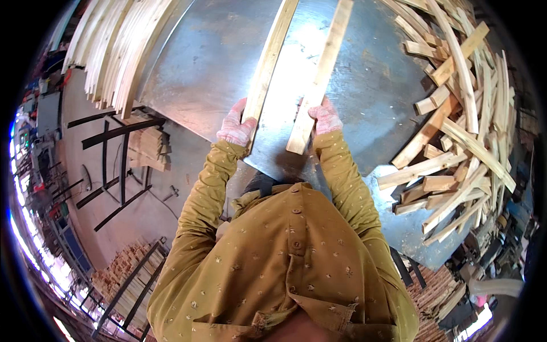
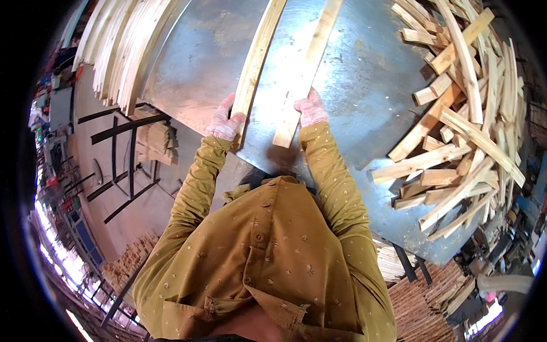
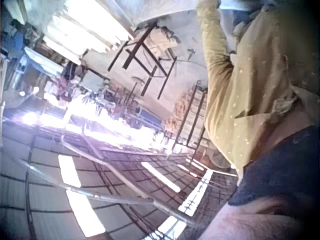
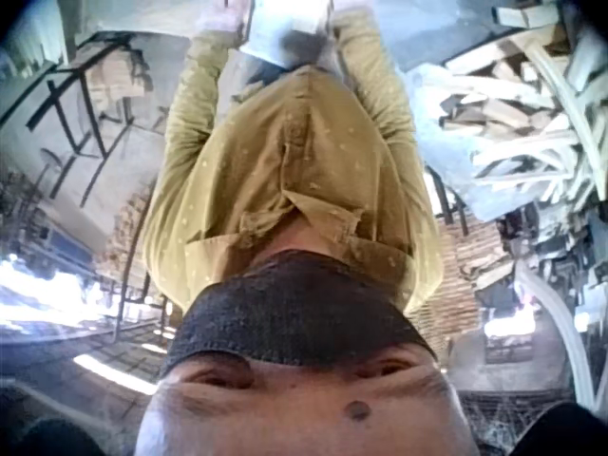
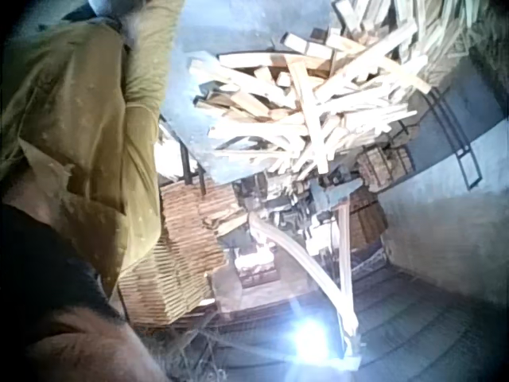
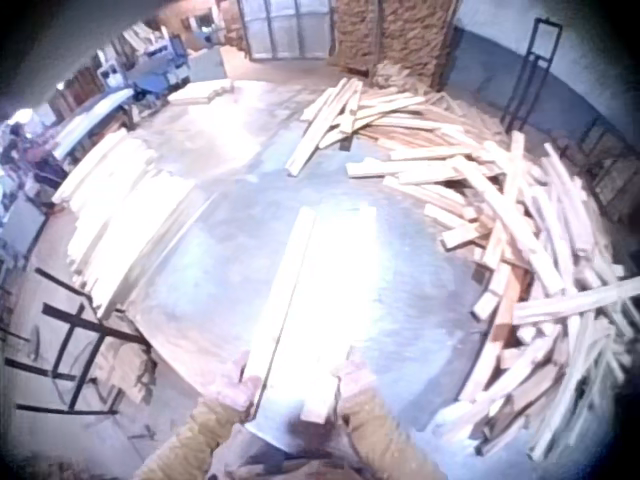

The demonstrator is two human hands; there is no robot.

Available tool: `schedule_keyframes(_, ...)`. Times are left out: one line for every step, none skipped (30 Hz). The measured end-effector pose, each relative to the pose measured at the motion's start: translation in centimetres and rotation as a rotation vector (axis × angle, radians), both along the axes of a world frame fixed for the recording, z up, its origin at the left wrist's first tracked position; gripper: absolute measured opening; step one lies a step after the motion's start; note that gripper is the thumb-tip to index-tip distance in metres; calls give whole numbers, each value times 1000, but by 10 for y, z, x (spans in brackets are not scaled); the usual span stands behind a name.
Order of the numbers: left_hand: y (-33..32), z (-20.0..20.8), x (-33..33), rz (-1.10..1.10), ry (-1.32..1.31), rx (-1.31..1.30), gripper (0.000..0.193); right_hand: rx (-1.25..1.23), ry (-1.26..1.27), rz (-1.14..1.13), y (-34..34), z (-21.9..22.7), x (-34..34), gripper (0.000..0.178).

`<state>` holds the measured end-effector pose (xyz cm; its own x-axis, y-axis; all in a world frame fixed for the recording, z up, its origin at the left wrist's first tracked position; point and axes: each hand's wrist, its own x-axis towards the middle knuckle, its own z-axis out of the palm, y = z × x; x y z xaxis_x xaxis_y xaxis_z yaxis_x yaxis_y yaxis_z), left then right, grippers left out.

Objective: The person sorts thin wooden strips on a metal table, picking them up from a pile and arranging them into neat stacks. They repeatedly gather strips, align them, and place them into organized piles on the table.

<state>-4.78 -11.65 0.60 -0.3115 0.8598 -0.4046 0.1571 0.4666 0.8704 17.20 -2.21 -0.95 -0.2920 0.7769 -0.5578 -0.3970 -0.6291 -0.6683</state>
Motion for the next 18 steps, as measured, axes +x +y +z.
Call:
schedule_keyframes(-5,-10,-2,-13,35,10,60,-41,75,-39,-2,-2,2,54)
schedule_keyframes(-6,-14,-6,-30,80,22,61,-80,162,-81,-3,-4,0,51)
schedule_keyframes(-4,-19,-7,-31,79,11,58,-27,75,-31,-3,-6,-3,51)
schedule_keyframes(-5,-24,-7,-52,156,21,57,116,-103,47,-6,-8,-8,50)
schedule_keyframes(-2,-24,-4,-79,233,33,56,256,-283,119,-10,-12,-13,49)
schedule_keyframes(-1,-16,-1,-94,316,40,56,393,-456,202,-11,3,-25,48)
schedule_keyframes(0,-8,3,-88,254,-21,53,422,-711,461,-13,21,-26,49)
schedule_keyframes(-1,-12,6,-212,374,-77,65,483,-780,723,-14,39,-33,50)
schedule_keyframes(4,-1,16,-301,493,-147,73,532,-854,976,-13,49,-37,51)
schedule_keyframes(8,12,24,-393,613,-216,81,570,-924,1228,-12,59,-37,52)
schedule_keyframes(19,27,26,-458,553,-374,91,766,-987,1058,-12,69,-23,52)
schedule_keyframes(25,40,33,-369,479,-426,85,956,-1055,881,-10,80,4,52)
schedule_keyframes(15,23,32,-253,478,-356,73,1139,-1131,699,-4,94,35,53)
schedule_keyframes(8,19,29,-183,508,-296,63,1173,-1260,525,10,106,70,51)
schedule_keyframes(2,16,18,-195,526,-189,59,1286,-1391,282,28,139,108,49)
schedule_keyframes(10,42,12,-187,506,-388,58,1290,-1585,194,43,165,145,52)
schedule_keyframes(-26,-13,-24,-88,636,-159,63,1290,-1761,103,61,197,177,55)
schedule_keyframes(-22,-2,-33,-204,822,-262,69,1432,-1968,-35,79,208,225,56)
